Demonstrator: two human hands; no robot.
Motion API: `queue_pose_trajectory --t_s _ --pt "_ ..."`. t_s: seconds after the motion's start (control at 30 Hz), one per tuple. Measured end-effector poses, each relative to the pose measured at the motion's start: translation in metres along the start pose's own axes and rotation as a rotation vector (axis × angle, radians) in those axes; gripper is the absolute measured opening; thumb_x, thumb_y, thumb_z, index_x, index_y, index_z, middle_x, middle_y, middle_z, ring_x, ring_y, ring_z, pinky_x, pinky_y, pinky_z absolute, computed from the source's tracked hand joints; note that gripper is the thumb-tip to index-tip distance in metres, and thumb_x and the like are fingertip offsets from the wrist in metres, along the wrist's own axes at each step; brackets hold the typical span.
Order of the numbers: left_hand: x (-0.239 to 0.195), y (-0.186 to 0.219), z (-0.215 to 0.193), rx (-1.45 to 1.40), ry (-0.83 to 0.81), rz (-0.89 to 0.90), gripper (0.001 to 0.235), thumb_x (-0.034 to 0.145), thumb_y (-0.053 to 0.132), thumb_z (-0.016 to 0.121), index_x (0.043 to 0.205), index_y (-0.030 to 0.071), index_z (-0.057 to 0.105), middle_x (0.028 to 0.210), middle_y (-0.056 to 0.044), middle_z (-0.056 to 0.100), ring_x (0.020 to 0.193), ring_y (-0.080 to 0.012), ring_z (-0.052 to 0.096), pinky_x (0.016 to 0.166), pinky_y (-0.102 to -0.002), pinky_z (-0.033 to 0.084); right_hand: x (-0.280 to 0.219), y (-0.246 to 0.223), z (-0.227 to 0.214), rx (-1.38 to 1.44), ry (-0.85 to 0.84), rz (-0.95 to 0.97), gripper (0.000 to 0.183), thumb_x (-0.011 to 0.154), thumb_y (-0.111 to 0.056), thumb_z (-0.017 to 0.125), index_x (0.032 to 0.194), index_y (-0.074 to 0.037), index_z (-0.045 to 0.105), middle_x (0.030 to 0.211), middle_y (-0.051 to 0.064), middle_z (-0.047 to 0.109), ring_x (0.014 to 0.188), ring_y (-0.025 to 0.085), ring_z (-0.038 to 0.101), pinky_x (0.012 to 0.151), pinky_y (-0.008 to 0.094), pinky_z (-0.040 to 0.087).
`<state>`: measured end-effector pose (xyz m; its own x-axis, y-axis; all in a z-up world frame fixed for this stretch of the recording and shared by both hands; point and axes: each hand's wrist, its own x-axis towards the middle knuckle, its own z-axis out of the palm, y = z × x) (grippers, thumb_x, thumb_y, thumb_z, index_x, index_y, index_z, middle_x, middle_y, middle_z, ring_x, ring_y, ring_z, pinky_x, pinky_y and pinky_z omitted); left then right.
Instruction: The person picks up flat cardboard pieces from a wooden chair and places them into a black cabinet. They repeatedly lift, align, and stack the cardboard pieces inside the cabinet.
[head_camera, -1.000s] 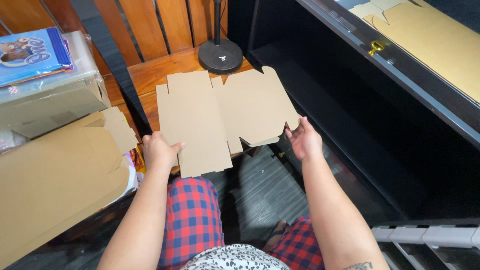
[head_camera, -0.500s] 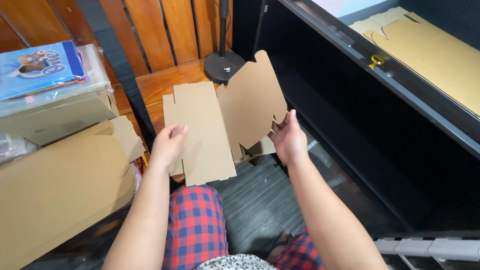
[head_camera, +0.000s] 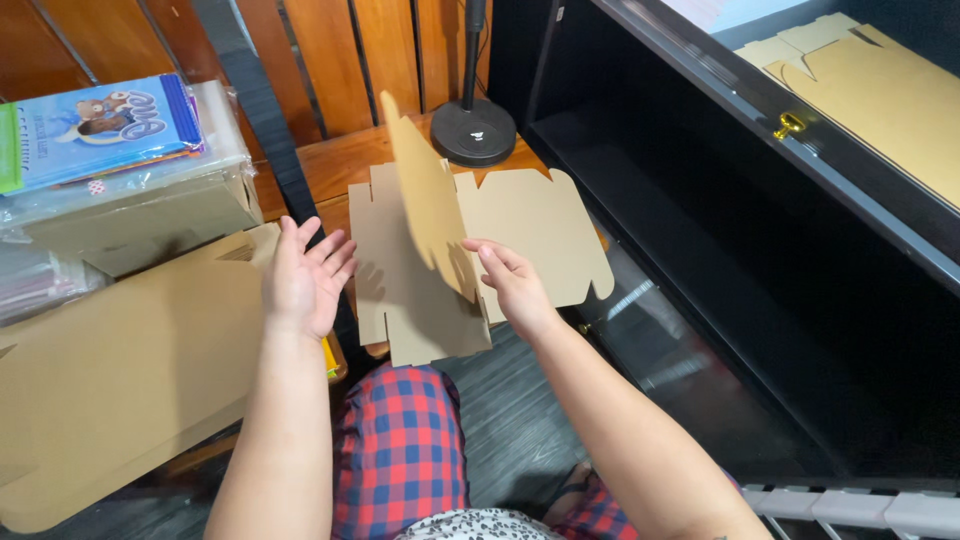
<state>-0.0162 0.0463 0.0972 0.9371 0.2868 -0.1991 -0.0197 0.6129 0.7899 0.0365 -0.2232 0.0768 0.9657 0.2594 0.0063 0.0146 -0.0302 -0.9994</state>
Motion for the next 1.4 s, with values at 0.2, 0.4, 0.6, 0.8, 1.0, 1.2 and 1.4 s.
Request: queue_pose_trajectory --t_s 0.2,0.4,0.6,0.8,1.0,1.2,1.4 --pt "-0.006 0.004 -0.004 0.259 0.082 0.024 0.081 0.107 0.052 0.052 0.164 0.006 0.018 0.164 -0.037 0.019 0.151 -0.0504 0.033 0.122 -0.059 0.030 0.039 0.081 -0.011 -0.228 0.160 0.198 0.036 0.096 -0.035 0.077 0.128 -0.018 0.074 0.115 0.006 0.076 0.106 0.015 0.071 0.084 0.032 0.059" --pt "-0.003 -0.014 -0.008 0.973 0.232 -0.015 0.088 0.097 0.053 0.071 0.163 0.008 0.032 0.165 -0.021 0.034 0.154 -0.0295 0.031 0.123 -0.048 0.031 0.036 0.075 0.000 -0.148 0.176 0.340 0.056 0.093 -0.028 0.078 0.139 0.000 0.061 0.125 0.021 0.068 0.113 0.025 0.069 0.088 0.035 0.061" --pt "0.025 -0.040 -0.035 1.237 0.198 -0.015 0.099 0.090 0.069 0.069 0.162 0.009 0.037 0.164 -0.016 0.040 0.155 -0.0249 0.033 0.123 -0.045 0.031 0.046 0.074 -0.002 -0.061 0.191 0.407 0.063 0.097 -0.030 0.075 0.145 0.004 0.053 0.116 0.019 0.068 0.104 0.022 0.071 0.088 0.035 0.062" --pt "-0.012 -0.009 0.001 1.207 0.145 -0.067 0.091 0.097 0.056 0.064 0.161 -0.001 0.032 0.168 -0.025 0.029 0.160 -0.0309 0.022 0.129 -0.045 0.023 0.046 0.089 -0.006 0.161 0.132 0.423 0.040 0.100 -0.016 0.068 0.135 0.003 0.062 0.099 0.011 0.073 0.076 0.016 0.074 0.062 0.026 0.064" --pt "-0.013 -0.008 0.002 1.187 0.145 -0.076 0.091 0.097 0.055 0.065 0.162 0.000 0.033 0.168 -0.024 0.030 0.160 -0.0288 0.022 0.128 -0.045 0.022 0.049 0.101 -0.011 0.170 0.055 0.423 0.028 0.099 -0.014 0.067 0.126 -0.006 0.067 0.092 0.007 0.075 0.067 0.014 0.075 0.052 0.024 0.063" --pt "-0.052 0.024 0.043 1.046 0.154 -0.013 0.081 0.098 0.042 0.069 0.158 -0.003 0.039 0.160 -0.027 0.043 0.150 -0.0343 0.041 0.121 -0.047 0.037 0.050 0.104 -0.037 0.349 0.076 0.372 0.027 0.099 -0.007 0.066 0.126 -0.011 0.065 0.096 0.010 0.076 0.073 0.019 0.076 0.052 0.027 0.063" --pt "-0.021 -0.002 0.021 0.720 0.158 0.111 0.069 0.106 0.032 0.062 0.155 -0.010 0.037 0.158 -0.035 0.039 0.148 -0.0405 0.041 0.120 -0.048 0.039 0.027 0.058 -0.050 0.471 0.156 0.299 0.026 0.101 -0.009 0.065 0.126 -0.016 0.060 0.096 0.005 0.073 0.074 0.012 0.072 0.051 0.018 0.056"
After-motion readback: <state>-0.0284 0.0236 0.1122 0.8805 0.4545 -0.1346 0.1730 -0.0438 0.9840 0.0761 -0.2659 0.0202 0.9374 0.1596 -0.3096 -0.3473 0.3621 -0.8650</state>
